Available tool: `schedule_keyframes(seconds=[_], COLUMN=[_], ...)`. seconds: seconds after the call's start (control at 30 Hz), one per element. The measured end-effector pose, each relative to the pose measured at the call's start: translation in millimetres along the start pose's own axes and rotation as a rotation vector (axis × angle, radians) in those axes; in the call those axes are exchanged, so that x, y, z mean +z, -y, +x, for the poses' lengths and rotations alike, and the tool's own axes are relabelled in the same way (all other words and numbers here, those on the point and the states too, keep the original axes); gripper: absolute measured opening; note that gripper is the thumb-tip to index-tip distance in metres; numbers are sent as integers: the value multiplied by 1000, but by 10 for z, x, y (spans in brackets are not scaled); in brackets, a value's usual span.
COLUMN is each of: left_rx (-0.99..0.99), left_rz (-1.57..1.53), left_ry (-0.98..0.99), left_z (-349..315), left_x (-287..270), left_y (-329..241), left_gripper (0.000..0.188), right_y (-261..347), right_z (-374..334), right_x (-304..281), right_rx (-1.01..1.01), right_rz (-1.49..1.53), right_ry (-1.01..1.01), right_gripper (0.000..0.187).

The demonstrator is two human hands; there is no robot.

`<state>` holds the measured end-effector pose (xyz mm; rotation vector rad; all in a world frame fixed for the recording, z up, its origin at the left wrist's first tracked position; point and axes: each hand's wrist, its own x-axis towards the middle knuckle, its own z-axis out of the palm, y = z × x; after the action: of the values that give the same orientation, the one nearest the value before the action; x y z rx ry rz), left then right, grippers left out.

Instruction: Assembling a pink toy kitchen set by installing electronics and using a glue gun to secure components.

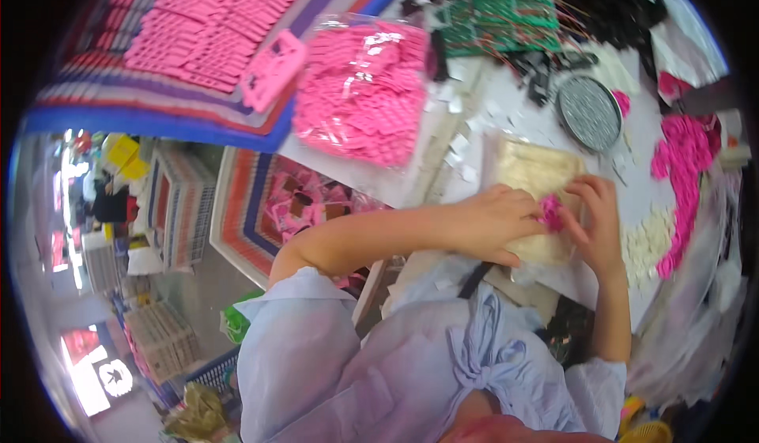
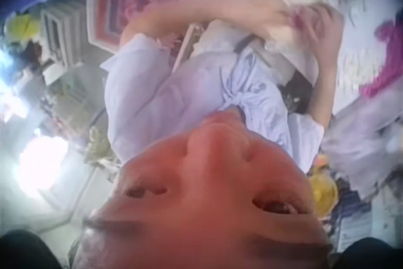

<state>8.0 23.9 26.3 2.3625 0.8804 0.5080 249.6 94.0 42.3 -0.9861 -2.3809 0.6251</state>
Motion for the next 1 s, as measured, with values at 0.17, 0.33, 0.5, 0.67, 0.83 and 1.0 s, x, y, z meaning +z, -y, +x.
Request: schedule_keyframes(seconds=[0.17,0.33,0.5,0.67,0.83,1.0], left_rx=[-579,-1272,-1415,-1019,-1188,-901], left_rz=[-266,549,-76,420,355,315], left_ry=[-567,-595,-277,23,-252,-907], left_z=[-192,-2253,-2748,-2620,-3510,-3414], left_x=[-1642,-3009,-3074,-2871,-3689,-3834], left_y=[646,2313,2422,2473,2951,2111], left_gripper=[43,78,117,100,77,75], right_y=[-167,-424,-528,-561,-726,-1741], right_z=[-188,-453,-802,-726,-820,-1240], right_x=[-352,-494,-653,-845,-1343,-2538], right_rx=[118,165,232,152,296,731], right_rz=[28,81,48,-67,-177,-2], right_ry=[-188,-157,-168,-127,-225,-866], right_gripper=[21,14,7,10,14,24])
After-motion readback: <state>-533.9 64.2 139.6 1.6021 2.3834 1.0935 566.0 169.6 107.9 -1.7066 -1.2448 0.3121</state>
